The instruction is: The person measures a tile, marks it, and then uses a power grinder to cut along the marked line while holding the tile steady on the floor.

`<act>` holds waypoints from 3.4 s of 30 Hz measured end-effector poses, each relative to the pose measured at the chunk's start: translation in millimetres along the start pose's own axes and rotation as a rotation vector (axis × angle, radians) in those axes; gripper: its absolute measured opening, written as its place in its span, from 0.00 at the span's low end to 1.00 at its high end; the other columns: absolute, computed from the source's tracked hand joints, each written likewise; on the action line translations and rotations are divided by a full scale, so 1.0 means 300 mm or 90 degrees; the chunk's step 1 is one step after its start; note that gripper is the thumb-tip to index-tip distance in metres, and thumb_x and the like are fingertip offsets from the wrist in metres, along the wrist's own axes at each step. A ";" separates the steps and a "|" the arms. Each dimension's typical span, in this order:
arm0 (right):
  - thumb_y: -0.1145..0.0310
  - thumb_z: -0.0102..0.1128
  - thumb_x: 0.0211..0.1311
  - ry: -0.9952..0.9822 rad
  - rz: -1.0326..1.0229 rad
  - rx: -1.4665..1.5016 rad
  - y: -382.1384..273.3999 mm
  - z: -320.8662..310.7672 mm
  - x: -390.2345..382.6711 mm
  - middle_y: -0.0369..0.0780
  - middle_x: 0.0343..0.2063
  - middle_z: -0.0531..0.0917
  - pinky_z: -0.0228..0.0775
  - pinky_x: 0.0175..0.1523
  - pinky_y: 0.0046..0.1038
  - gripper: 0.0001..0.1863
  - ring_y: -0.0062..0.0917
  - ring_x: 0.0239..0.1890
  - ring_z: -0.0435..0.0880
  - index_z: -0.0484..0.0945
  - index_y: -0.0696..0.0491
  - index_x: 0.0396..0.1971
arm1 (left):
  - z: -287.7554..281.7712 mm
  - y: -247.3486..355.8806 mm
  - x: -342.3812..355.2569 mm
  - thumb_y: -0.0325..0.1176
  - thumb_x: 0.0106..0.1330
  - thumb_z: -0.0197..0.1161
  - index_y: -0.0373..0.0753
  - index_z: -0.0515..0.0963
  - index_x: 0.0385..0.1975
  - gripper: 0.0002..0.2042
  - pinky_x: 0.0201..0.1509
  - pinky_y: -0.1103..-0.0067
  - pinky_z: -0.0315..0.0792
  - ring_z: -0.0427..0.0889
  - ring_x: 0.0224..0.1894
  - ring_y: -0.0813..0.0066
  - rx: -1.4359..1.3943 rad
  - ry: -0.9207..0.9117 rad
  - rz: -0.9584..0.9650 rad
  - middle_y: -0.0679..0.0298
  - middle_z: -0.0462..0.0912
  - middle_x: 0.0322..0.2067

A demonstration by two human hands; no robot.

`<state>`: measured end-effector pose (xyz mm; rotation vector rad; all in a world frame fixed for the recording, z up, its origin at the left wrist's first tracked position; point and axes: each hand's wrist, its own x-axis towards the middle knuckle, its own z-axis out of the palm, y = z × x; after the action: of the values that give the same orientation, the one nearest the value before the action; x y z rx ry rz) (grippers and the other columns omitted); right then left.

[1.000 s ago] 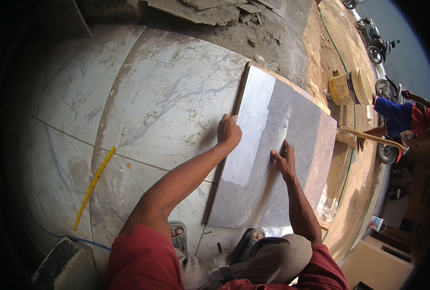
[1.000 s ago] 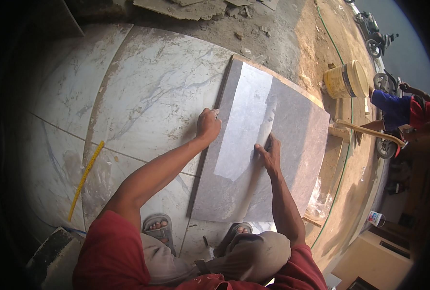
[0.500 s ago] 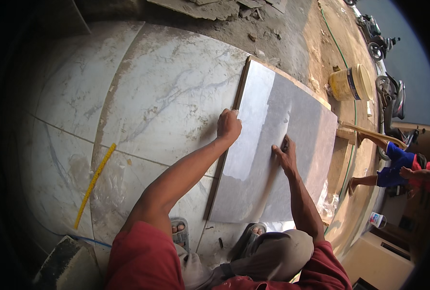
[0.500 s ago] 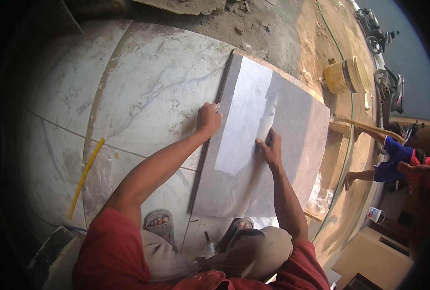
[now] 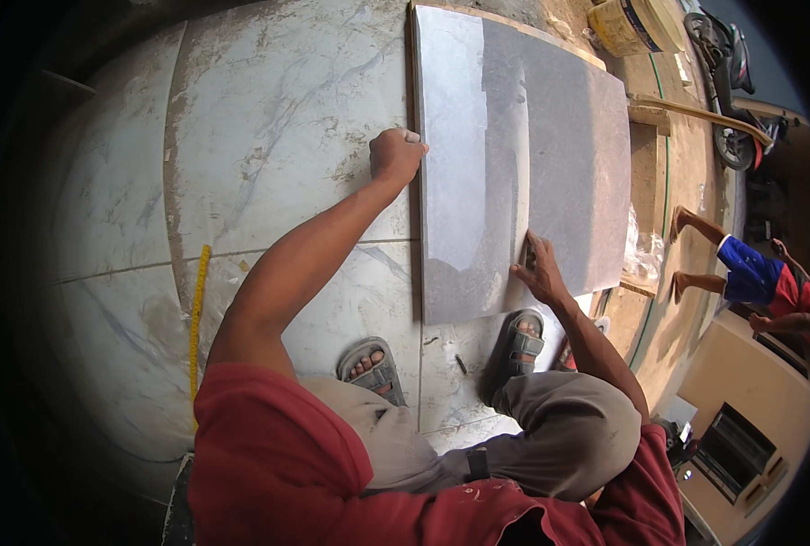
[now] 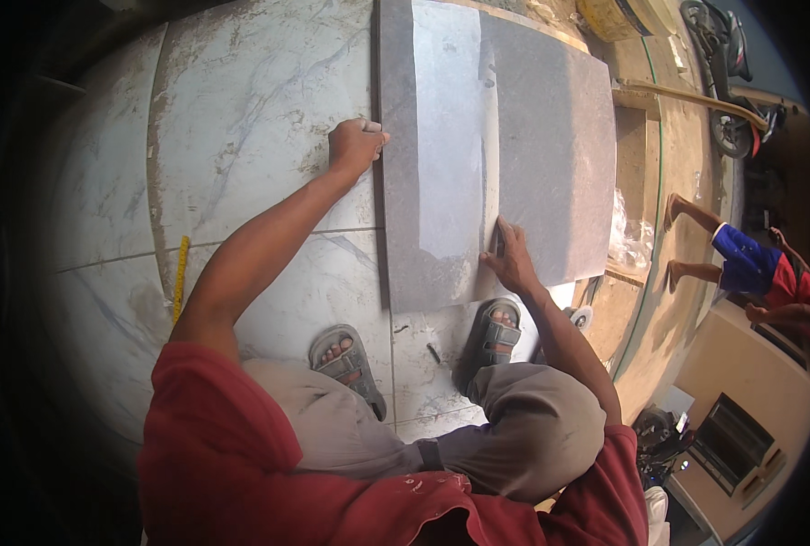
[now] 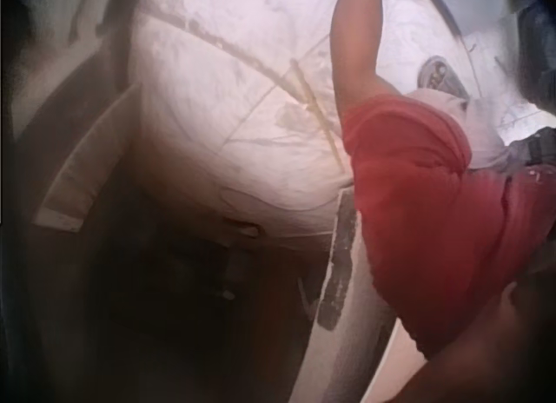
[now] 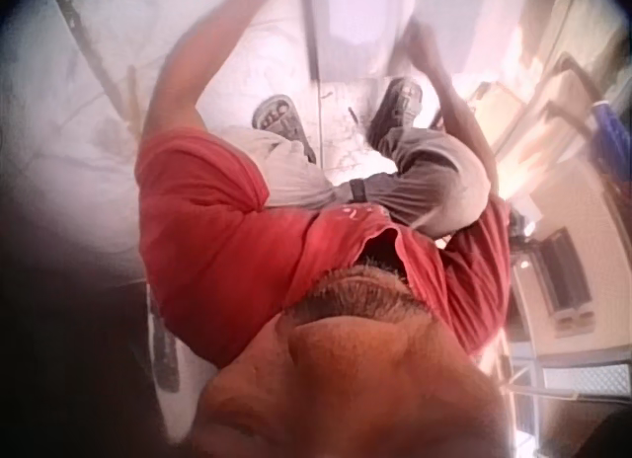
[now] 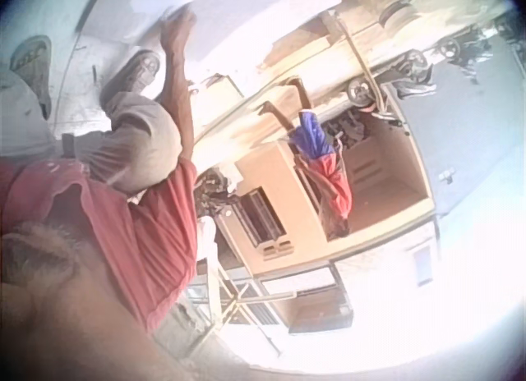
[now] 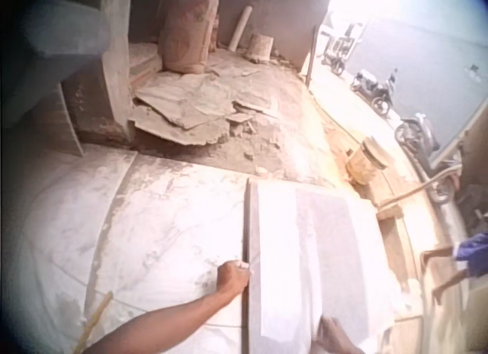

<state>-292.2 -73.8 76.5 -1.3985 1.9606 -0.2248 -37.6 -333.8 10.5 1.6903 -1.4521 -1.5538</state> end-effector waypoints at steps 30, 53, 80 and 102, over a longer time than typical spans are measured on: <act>0.74 0.71 0.49 0.262 -0.269 0.093 0.270 0.222 -0.341 0.49 0.54 0.72 0.66 0.58 0.39 0.35 0.45 0.54 0.73 0.68 0.54 0.60 | 0.056 -0.220 -0.764 0.27 0.64 0.63 0.32 0.77 0.36 0.06 0.38 0.77 0.81 0.83 0.33 0.72 0.053 -0.185 -0.256 0.62 0.81 0.32; 0.76 0.61 0.56 0.280 -0.307 0.035 0.310 0.257 -0.324 0.50 0.50 0.77 0.69 0.57 0.36 0.21 0.44 0.52 0.76 0.75 0.55 0.52 | 0.070 -0.195 -0.771 0.25 0.62 0.62 0.31 0.79 0.35 0.05 0.35 0.75 0.82 0.85 0.31 0.67 0.053 -0.136 -0.291 0.56 0.83 0.33; 0.83 0.68 0.46 0.256 -0.287 0.037 0.267 0.236 -0.333 0.50 0.49 0.76 0.74 0.53 0.36 0.28 0.45 0.50 0.77 0.73 0.57 0.51 | 0.073 -0.202 -0.777 0.23 0.60 0.65 0.31 0.77 0.32 0.04 0.31 0.77 0.82 0.84 0.30 0.72 0.078 -0.139 -0.261 0.58 0.84 0.32; 0.87 0.64 0.45 0.264 -0.296 0.039 0.262 0.236 -0.334 0.50 0.47 0.77 0.74 0.52 0.34 0.27 0.44 0.48 0.78 0.73 0.56 0.50 | 0.118 -0.252 -0.755 0.22 0.60 0.63 0.31 0.79 0.29 0.02 0.27 0.77 0.77 0.81 0.25 0.73 0.123 -0.097 -0.264 0.59 0.84 0.28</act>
<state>-290.6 63.7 28.3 -1.8663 1.8873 -0.8401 -0.3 -97.3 41.0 2.1335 -1.4266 -1.8379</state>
